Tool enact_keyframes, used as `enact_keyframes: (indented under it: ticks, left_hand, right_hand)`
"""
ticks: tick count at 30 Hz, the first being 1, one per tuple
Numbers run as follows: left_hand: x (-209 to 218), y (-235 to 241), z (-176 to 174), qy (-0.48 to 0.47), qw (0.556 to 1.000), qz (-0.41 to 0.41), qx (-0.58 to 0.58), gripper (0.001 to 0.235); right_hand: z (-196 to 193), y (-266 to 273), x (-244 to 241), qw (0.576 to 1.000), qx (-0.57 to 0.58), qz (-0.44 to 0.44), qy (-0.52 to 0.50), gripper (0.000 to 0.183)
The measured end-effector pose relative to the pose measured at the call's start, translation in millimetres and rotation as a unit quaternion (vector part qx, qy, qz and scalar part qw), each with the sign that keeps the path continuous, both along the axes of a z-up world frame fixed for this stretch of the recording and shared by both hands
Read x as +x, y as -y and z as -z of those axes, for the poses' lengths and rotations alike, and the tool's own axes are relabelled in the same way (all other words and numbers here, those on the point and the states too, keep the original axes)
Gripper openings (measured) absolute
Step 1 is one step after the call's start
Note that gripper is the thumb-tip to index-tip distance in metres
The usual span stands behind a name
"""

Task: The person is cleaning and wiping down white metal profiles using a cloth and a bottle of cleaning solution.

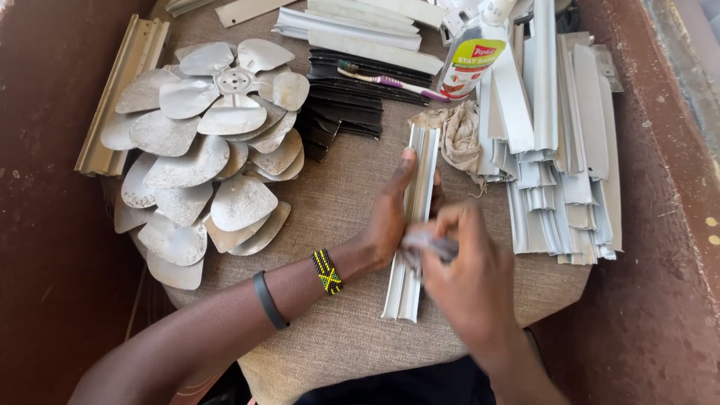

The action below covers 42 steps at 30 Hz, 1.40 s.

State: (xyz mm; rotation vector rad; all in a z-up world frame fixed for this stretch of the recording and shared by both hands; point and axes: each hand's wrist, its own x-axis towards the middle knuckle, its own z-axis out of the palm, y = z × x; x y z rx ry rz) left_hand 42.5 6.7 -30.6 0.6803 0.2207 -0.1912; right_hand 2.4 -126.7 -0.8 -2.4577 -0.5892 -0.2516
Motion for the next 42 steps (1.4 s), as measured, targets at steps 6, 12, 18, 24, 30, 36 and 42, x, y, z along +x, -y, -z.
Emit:
enact_keyframes:
  ticks: [6, 12, 18, 24, 30, 36, 42]
  left_hand:
    - [28.6, -7.9, 62.6, 0.095, 0.989, 0.026, 0.112, 0.059]
    - [12.8, -2.3, 21.7, 0.045, 0.999, 0.02, -0.012, 0.055]
    - [4.1, -2.4, 8.0, 0.091, 0.976, 0.02, 0.197, 0.069]
    - [7.9, -2.8, -10.1, -0.006, 0.944, 0.015, 0.33, 0.076]
    - [10.3, -1.0, -0.6, 0.063, 0.936, 0.006, 0.347, 0.077]
    - [9.7, -3.7, 1.9, 0.089, 0.937, 0.021, 0.337, 0.082]
    - [4.8, -2.3, 8.8, 0.086, 0.995, 0.033, 0.047, 0.063]
  right_hand:
    - [-19.8, -31.3, 29.4, 0.99, 0.074, -0.052, 0.11, 0.031]
    - [14.6, -7.6, -40.1, 0.987, 0.026, -0.06, 0.149, 0.041]
    - [-8.9, 0.9, -74.0, 0.996, 0.023, -0.083, 0.027, 0.022]
    - [-24.6, -6.1, -20.0, 0.993, -0.064, -0.095, 0.0, 0.028]
    - [-24.6, 0.1, -75.8, 0.983, -0.063, -0.152, 0.076, 0.029]
    - [-71.6, 16.1, -58.6, 1.0, 0.015, 0.015, 0.02, 0.023]
    - [2.0, -3.6, -30.7, 0.976, -0.081, -0.092, 0.181, 0.033]
